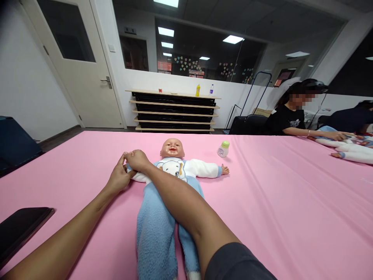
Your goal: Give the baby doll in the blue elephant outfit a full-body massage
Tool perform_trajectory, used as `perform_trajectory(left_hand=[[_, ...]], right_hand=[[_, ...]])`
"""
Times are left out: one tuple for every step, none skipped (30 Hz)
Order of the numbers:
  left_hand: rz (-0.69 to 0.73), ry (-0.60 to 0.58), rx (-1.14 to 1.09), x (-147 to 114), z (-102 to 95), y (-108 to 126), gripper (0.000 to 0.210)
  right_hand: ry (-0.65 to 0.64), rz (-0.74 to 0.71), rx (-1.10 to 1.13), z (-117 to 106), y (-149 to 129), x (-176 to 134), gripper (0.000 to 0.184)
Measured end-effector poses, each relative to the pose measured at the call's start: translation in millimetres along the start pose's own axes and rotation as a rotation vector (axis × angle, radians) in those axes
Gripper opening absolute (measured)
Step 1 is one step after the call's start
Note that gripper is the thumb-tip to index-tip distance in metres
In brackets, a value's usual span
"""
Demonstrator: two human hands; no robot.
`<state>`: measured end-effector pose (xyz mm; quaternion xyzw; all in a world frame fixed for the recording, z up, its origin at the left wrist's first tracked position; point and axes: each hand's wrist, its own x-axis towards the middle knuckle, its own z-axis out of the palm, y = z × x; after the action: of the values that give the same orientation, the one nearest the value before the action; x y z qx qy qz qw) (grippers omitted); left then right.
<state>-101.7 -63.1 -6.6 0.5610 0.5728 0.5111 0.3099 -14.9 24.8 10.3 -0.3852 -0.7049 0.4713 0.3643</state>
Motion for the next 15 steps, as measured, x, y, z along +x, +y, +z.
perform_trajectory(left_hand=[[0.010,-0.004,0.009,0,0.3,1,0.090],[0.025,0.005,0.020,0,0.6,1,0.085],[0.041,0.020,0.034,0,0.9,0,0.081],[0.055,0.033,0.050,1,1.2,-1,0.075],[0.068,0.045,0.066,2,1.5,-3,0.071],[0.077,0.054,0.078,3,1.6,-5,0.067],[0.083,0.060,0.081,4,1.6,-6,0.065],[0.083,0.065,0.080,5,1.5,-7,0.064],[0.077,0.069,0.078,5,1.2,-7,0.064],[0.062,0.074,0.076,5,0.8,-7,0.065],[0.041,0.073,0.074,4,0.4,-5,0.067],[0.017,0.070,0.068,2,0.0,-3,0.069],[-0.005,0.062,0.060,1,-0.4,0,0.072],[-0.022,0.051,0.049,-1,-0.6,2,0.075],[-0.032,0.039,0.036,-2,-0.8,5,0.077]], right_hand=[[0.001,-0.005,-0.011,1,1,1,0.038],[-0.004,-0.010,-0.007,1,2,2,0.038],[-0.017,-0.017,0.015,2,2,2,0.036],[-0.037,-0.026,0.050,2,1,2,0.031],[-0.062,-0.037,0.090,2,0,0,0.024],[-0.089,-0.049,0.122,2,-1,-1,0.017],[-0.117,-0.059,0.140,1,-3,-3,0.011],[-0.141,-0.065,0.144,1,-5,-4,0.008],[-0.156,-0.068,0.134,0,-6,-6,0.009],[-0.158,-0.069,0.115,-1,-7,-7,0.011],[-0.148,-0.069,0.093,-2,-7,-7,0.015],[-0.130,-0.071,0.068,-2,-7,-7,0.020],[-0.107,-0.075,0.043,-3,-6,-7,0.024],[-0.081,-0.079,0.017,-3,-5,-6,0.028],[-0.058,-0.081,-0.004,-3,-3,-5,0.032]])
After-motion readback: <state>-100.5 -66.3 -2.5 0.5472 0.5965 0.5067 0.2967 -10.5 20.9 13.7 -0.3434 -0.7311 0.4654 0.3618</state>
